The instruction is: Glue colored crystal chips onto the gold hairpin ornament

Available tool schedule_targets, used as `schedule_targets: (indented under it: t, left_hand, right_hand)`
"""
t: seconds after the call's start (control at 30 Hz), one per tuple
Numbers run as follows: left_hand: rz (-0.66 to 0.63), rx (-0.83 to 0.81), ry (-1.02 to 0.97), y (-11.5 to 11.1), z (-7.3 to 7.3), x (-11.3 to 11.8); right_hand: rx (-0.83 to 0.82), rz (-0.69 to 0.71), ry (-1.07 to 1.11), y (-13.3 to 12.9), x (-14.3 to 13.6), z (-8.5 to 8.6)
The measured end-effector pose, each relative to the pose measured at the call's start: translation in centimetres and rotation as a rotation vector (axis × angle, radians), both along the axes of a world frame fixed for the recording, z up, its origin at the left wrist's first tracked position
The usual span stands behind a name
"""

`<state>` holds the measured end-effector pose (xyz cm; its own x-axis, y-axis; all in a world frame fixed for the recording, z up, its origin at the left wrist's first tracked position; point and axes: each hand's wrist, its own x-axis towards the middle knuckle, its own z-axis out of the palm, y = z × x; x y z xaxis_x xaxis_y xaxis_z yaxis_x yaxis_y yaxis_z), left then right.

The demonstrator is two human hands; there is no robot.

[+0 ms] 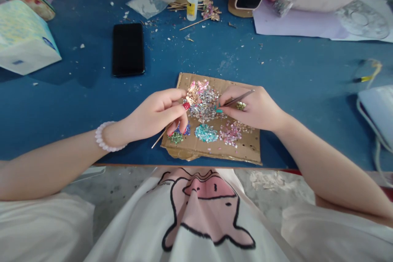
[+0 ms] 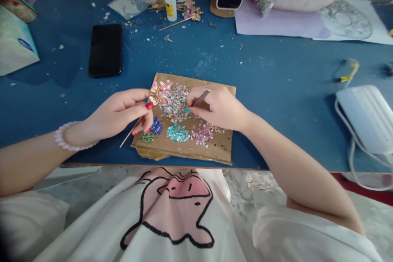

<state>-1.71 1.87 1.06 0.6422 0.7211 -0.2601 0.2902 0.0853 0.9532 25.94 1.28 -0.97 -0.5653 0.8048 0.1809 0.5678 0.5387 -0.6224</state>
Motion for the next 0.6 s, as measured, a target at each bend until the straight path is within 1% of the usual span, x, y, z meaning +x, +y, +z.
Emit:
schedule_targets:
  t: [0.2, 0.33, 0.6]
  left_hand:
    - [0.004, 0.009, 0.005, -0.06, 0.06, -0.02]
    - [0.004, 0.014, 0.006, -0.06, 0.14, -0.01]
    - [0.009, 0.003, 0.013, -0.21, 0.27, 0.09]
  right_hand:
    - [0.02, 0.002, 0.001, 0.06, 0.1, -0.12]
    - [0.007, -0.021, 0.0, 0.08, 0.13, -0.03]
    - [0.049, -0.082, 0.012, 0.36, 0.4, -0.31]
